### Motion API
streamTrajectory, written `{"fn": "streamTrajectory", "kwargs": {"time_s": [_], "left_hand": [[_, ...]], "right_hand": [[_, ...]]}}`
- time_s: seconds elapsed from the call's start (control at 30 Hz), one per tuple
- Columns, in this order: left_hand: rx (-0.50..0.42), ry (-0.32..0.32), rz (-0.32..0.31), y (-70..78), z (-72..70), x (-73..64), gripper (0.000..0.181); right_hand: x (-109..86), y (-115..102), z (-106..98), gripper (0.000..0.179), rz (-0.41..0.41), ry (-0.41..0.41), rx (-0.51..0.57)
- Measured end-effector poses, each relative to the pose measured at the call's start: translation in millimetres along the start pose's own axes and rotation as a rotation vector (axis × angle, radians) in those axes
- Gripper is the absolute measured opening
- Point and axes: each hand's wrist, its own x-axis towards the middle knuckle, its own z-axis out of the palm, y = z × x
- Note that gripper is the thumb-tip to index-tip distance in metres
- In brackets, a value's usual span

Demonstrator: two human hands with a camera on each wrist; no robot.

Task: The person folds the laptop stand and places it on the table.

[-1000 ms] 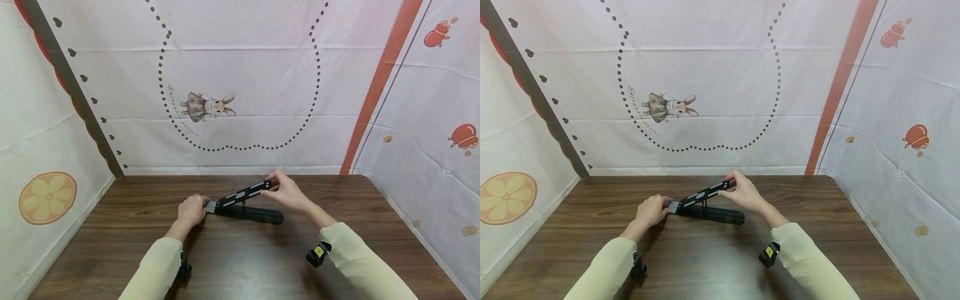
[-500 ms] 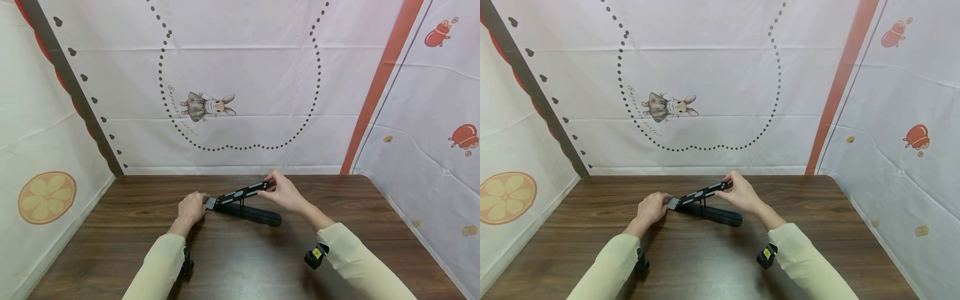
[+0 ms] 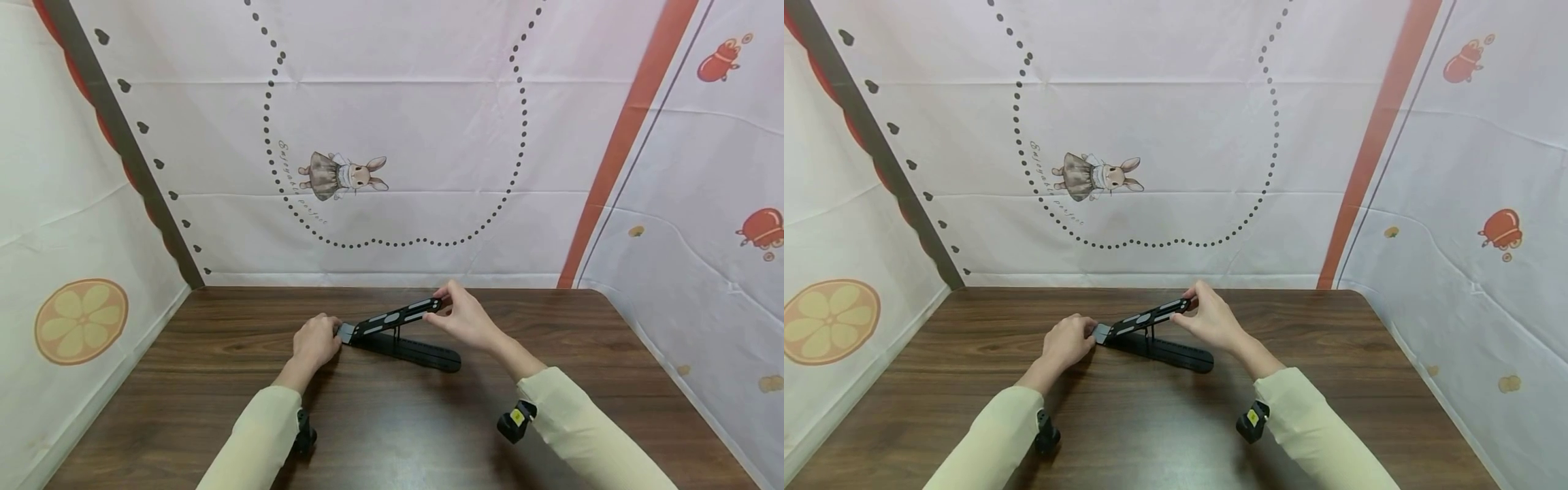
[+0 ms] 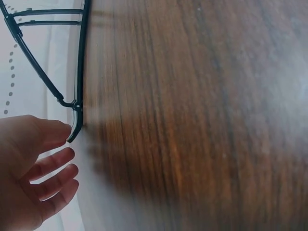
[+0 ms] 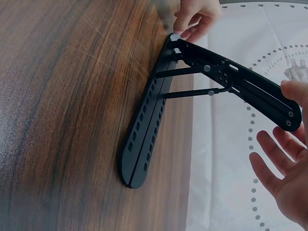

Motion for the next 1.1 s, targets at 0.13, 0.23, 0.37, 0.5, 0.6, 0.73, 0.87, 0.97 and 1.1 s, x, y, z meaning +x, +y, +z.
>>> {"fn": "streamTrajectory", "kwargs": {"time_s": [0.13,0.23,0.37,0.5,0.6,0.73,0.87,0.97,1.1], "left_hand": [[-0.009,0.01,0.024,0.5,-3.1,-4.0,0.025],[-0.023,0.02,0.04,2.7,-5.7,-7.1,0.023],[-0.056,0.016,0.068,9.4,-7.5,-9.1,0.026],[-0.105,-0.013,0.089,19.0,-6.7,-11.5,0.033],[-0.14,-0.027,0.099,25.4,-4.5,-13.4,0.037],[-0.151,0.0,0.086,29.8,-1.0,-12.0,0.033],[-0.169,0.048,0.056,31.5,0.3,-10.4,0.027],[-0.179,0.067,0.053,32.7,0.3,-10.0,0.024],[-0.186,0.069,0.054,33.3,0.5,-9.9,0.022]], "right_hand": [[-0.9,0.3,0.0,0.04,0.004,0.0,0.021],[-1.5,0.1,-0.1,0.041,0.007,-0.004,0.048],[-2.1,1.1,0.0,0.042,0.01,-0.004,0.07],[-3.0,3.4,1.8,0.041,-0.017,0.007,0.062],[-3.6,4.8,3.9,0.04,-0.043,0.02,0.051],[-4.2,4.7,5.0,0.039,-0.059,0.03,0.043],[-5.1,4.8,4.4,0.04,-0.069,0.027,0.042],[-6.3,6.5,3.9,0.039,-0.094,0.034,0.048],[-8.7,11.6,5.2,0.042,-0.152,0.037,0.048]]}}
